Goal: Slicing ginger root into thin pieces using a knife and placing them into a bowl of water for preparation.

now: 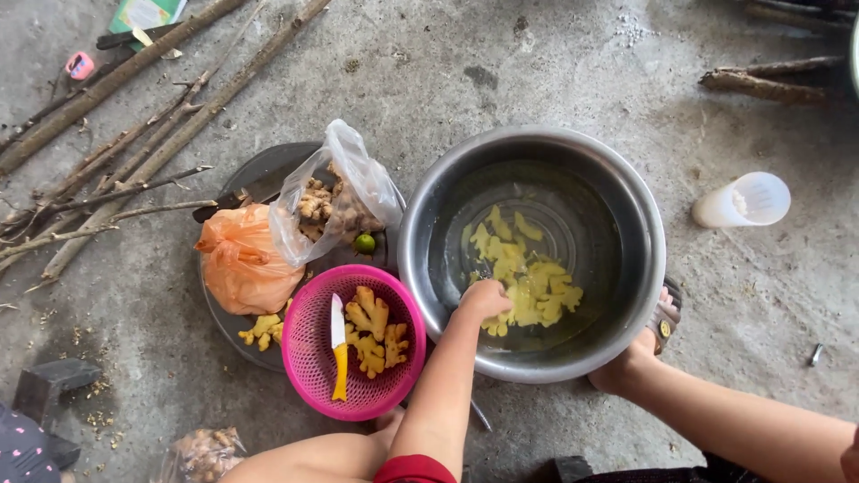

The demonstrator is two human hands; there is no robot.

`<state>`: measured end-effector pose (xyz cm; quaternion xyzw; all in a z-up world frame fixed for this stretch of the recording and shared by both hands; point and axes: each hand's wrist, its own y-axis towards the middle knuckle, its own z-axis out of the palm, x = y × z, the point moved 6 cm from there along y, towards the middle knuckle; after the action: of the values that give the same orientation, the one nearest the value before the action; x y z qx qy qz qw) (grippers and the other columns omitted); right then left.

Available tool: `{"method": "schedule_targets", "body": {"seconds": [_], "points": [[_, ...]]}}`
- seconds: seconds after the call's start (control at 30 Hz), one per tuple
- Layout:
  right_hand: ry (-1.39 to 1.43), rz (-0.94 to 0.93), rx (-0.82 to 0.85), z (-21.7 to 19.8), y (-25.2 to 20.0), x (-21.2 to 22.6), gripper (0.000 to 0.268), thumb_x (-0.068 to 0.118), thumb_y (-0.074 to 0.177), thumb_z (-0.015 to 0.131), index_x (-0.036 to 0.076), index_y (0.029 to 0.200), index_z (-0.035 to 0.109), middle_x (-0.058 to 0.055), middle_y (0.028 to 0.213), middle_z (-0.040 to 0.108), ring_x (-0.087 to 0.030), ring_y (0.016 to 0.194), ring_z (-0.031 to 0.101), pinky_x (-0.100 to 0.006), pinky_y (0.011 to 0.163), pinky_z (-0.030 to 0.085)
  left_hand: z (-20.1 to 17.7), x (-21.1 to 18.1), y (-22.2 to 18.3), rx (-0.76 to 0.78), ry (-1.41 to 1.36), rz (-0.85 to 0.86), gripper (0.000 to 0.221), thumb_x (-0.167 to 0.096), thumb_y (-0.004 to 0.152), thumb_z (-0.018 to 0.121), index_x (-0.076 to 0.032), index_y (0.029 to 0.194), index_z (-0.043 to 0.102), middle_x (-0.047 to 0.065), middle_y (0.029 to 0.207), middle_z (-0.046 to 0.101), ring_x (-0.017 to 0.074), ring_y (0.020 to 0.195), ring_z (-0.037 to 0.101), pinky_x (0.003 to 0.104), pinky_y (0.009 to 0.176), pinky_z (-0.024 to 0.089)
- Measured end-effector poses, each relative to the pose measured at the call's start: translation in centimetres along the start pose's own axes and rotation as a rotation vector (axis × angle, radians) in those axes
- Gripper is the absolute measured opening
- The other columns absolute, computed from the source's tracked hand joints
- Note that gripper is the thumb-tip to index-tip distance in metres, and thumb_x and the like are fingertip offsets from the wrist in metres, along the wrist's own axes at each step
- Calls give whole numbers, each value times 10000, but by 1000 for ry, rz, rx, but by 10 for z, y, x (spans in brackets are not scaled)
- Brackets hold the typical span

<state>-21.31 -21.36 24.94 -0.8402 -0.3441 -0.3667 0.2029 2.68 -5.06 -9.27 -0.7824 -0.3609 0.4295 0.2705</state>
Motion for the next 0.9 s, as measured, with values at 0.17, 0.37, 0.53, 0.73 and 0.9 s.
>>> {"method": "schedule_targets", "body": {"seconds": [0.17,0.37,0.53,0.73,0.9], "points": [[18,45,29,5,8,-15,749,-144,767,622,-54,1475,395,-315,1087,629,-415,892,653,-474,747,572,-13,-57,-14,2,143,128,365,-213,823,594,-17,1106,717,225,1077,730,432,1109,676,546,948,548],[35,126,69,14,7,-34,688,-124,785,621,-39,1441,431,-294,1034,642,-394,841,652,-460,708,564,-12,-59,28,-51,66,150,315,-189,963,491,2,1193,588,251,1175,691,417,1177,655,533,1007,529],[41,189,88,19,3,-45,643,-108,799,621,-29,1415,457,-277,994,652,-378,802,651,-450,679,559,-36,-2,69,-217,-143,99,231,-191,965,545,-37,1109,639,229,1103,727,416,1140,674,510,983,543],[63,248,112,26,-5,-55,582,-88,817,621,-15,1381,493,-256,941,666,-357,751,650,-436,641,551,-54,53,70,-568,-286,16,167,-252,915,635,-150,1046,656,117,1001,751,349,1048,708,483,968,568],[85,299,138,34,-14,-58,523,-67,835,621,-2,1346,529,-235,887,679,-336,700,649,-423,603,544,-53,37,31,-379,-1420,-42,320,-67,985,568,-97,1301,527,63,1202,603,201,920,716,287,808,636]]}}
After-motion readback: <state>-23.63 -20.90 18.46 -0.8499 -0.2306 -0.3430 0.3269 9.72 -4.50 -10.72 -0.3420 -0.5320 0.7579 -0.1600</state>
